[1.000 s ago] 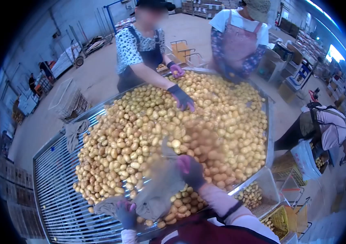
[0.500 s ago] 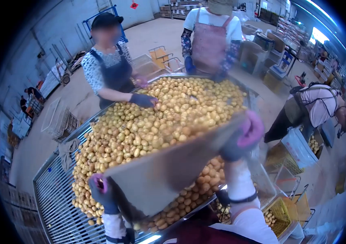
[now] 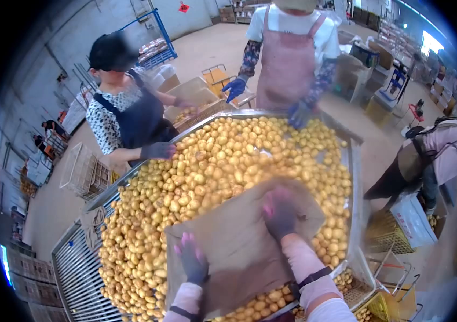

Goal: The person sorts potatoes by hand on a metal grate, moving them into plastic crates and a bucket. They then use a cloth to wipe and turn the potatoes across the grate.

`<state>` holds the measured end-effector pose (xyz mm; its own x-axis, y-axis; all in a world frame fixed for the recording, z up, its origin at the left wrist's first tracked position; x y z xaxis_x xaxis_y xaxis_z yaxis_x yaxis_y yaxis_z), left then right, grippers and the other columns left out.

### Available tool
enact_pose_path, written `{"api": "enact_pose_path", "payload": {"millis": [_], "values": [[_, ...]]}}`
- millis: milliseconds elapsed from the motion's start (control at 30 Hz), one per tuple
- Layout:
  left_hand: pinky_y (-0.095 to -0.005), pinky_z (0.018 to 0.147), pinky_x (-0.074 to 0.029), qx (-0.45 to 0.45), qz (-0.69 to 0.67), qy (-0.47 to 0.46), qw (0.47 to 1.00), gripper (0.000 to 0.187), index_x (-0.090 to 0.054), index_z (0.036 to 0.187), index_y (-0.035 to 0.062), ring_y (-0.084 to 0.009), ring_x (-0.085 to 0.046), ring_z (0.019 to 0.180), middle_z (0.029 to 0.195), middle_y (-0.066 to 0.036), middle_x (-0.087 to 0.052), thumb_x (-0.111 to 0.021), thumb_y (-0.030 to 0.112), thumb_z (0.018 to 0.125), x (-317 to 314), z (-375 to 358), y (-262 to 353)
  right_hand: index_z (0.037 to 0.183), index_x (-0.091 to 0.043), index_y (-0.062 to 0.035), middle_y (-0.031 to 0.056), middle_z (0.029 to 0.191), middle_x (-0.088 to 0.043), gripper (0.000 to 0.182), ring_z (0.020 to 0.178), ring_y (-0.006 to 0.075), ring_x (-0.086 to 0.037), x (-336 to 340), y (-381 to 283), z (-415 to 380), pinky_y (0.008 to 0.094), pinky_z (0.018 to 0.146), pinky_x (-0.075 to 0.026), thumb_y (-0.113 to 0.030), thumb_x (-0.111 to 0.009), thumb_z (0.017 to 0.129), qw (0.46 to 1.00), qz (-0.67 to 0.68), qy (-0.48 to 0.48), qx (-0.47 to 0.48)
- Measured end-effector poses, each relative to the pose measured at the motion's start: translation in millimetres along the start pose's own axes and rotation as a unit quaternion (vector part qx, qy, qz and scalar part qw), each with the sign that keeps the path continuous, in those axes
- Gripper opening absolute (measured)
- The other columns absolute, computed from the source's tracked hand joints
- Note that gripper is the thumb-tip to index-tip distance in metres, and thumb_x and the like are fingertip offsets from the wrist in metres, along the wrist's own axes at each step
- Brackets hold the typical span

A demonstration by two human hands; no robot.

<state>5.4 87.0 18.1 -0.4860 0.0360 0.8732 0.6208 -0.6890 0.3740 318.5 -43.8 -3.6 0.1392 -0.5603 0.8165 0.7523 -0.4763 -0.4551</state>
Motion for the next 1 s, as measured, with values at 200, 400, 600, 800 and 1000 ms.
{"api": "enact_pose_path", "payload": {"millis": [200,400,600,800,1000], "values": [[-0.0603,0.119,-0.007,0.004,0.057,-0.006,0.998,0.059,-0.044,0.145,-0.0001,-0.0392,-0.032,0.145,0.153,-0.022,-0.04,-0.043,0.031,0.095,-20,19,1,0.135,-0.058,-0.0119,0.0165,0.152,-0.041,0.051,0.134,0.0366,-0.039,-37,30,103,0.0568,0.113,-0.023,-0.042,-0.053,0.094,0.988,-0.099,-0.098,-0.071],[-0.0596,0.117,-0.02,-0.021,0.043,-0.021,0.999,0.061,-0.043,0.146,0.0019,-0.0389,-0.043,0.137,0.147,-0.02,-0.047,-0.052,0.028,0.092,-14,80,29,0.14,-0.053,-0.0138,0.015,0.152,-0.036,0.055,0.135,0.0379,-0.037,-87,44,146,0.0568,0.112,-0.026,-0.045,-0.052,0.094,0.976,-0.197,-0.078,-0.042],[-0.053,0.113,-0.03,-0.022,-0.026,-0.018,0.999,0.062,-0.044,0.143,-0.0004,-0.0412,-0.05,0.126,0.136,-0.022,-0.054,-0.059,0.03,0.091,2,67,27,0.137,-0.052,-0.0055,0.0219,0.132,-0.055,0.045,0.125,0.0338,-0.052,-78,-9,87,0.0413,0.108,-0.039,-0.025,-0.051,0.096,0.947,-0.063,-0.316,-0.005],[-0.0502,0.103,-0.04,-0.024,-0.089,-0.086,0.992,0.052,-0.052,0.132,-0.0019,-0.0404,-0.056,0.114,0.118,-0.025,-0.06,-0.061,0.025,0.089,30,9,24,0.13,-0.053,0.007,0.0257,0.137,-0.05,0.043,0.136,0.0402,-0.041,-39,-89,-12,0.0463,0.117,-0.029,-0.018,-0.051,0.095,0.938,0.111,-0.301,0.134],[-0.0476,0.095,-0.047,0.039,-0.153,-0.181,0.971,0.042,-0.055,0.125,-0.0026,-0.0447,-0.058,0.103,0.108,-0.027,-0.06,-0.056,0.019,0.089,10,-23,11,0.134,-0.05,0.0038,0.0246,0.13,-0.056,0.051,0.13,0.0384,-0.045,-105,-129,78,0.0479,0.111,-0.034,-0.023,-0.054,0.091,0.919,0.038,-0.331,0.21]]}}
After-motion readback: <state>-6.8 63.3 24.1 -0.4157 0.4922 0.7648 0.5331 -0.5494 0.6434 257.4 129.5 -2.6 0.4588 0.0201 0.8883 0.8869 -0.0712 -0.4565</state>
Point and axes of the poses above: each hand's wrist, its own z-axis towards the middle knuckle, its own x-axis out of the back of the hand, y = z × x, the point moved 5 cm from there along z, towards the middle knuckle
